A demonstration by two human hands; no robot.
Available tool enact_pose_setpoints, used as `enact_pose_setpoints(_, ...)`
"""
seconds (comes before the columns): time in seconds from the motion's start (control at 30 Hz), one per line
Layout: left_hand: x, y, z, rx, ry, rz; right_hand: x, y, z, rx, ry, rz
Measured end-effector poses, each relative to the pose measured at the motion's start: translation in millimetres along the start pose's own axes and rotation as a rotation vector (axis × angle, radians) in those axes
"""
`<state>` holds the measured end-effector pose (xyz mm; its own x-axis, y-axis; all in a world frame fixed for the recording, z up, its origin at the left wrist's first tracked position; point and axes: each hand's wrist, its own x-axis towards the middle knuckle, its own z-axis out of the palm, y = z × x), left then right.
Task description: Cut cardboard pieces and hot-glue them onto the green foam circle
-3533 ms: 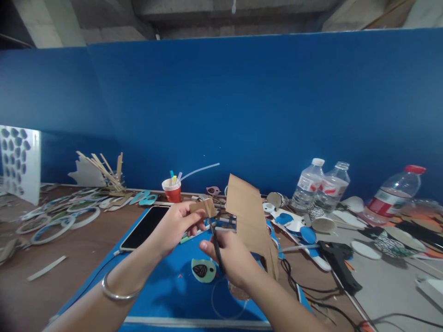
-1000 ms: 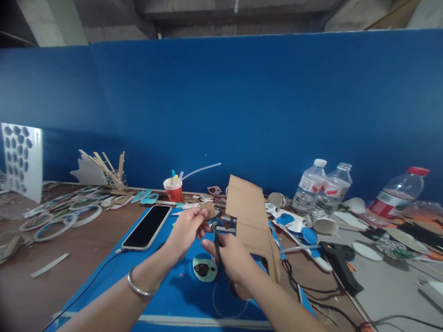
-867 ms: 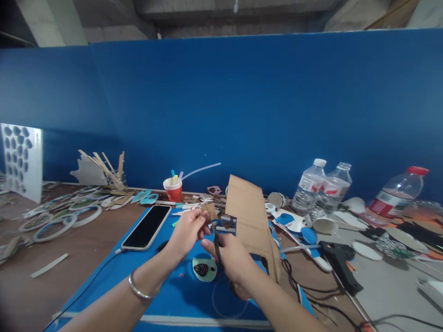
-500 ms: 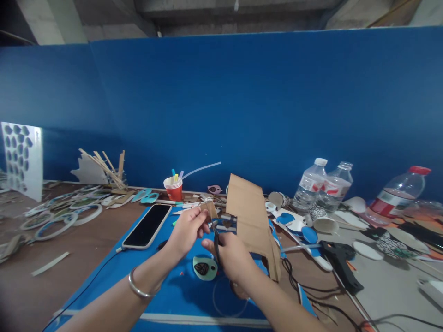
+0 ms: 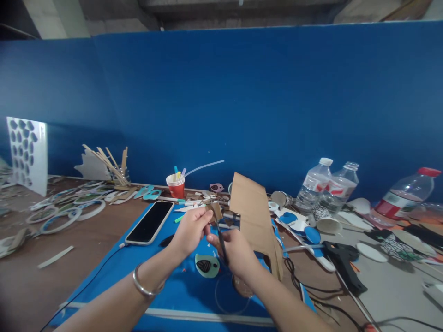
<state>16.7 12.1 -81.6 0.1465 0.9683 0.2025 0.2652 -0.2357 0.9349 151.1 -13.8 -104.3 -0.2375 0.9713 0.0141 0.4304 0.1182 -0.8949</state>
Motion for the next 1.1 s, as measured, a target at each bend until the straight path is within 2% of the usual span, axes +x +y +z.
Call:
enact_pose_setpoints(0.1, 0, 2, -0.7, -0.015, -0.007, -0.009, 0, -3, 0, -0.04, 0.027, 0.017)
enact_pose_setpoints(0.27, -3, 4, 4.2, -0.068, -0.052, -0.033, 2, -1, -1, 0.051, -0.055, -0.031)
enact_pose_setpoints(0.37, -4, 2, 8.0, -0.149, -0.078, -0.056, 4, 5, 0, 0.071, -0.046, -0.055)
enact_pose_setpoints(0.6, -2, -4, 7.5, -0.184, -0.014, -0.057, 8, 15, 3, 0.064, -0.015, -0.031)
enact_pose_setpoints(0.77, 5, -2, 0.6, -0.22, 0.07, -0.033, 2, 8, 4, 0.078, -0.065, -0.053)
enact_pose_setpoints(0.9, 8, 3, -4.0, -0.243, 0.056, -0.034, -2, 3, 5, 0.056, -0.046, -0.041)
enact_pose_setpoints(1.1, 5, 1, -1.2, -0.084, 0.073, -0.017, -3, 0, 7, 0.092, -0.029, 0.025)
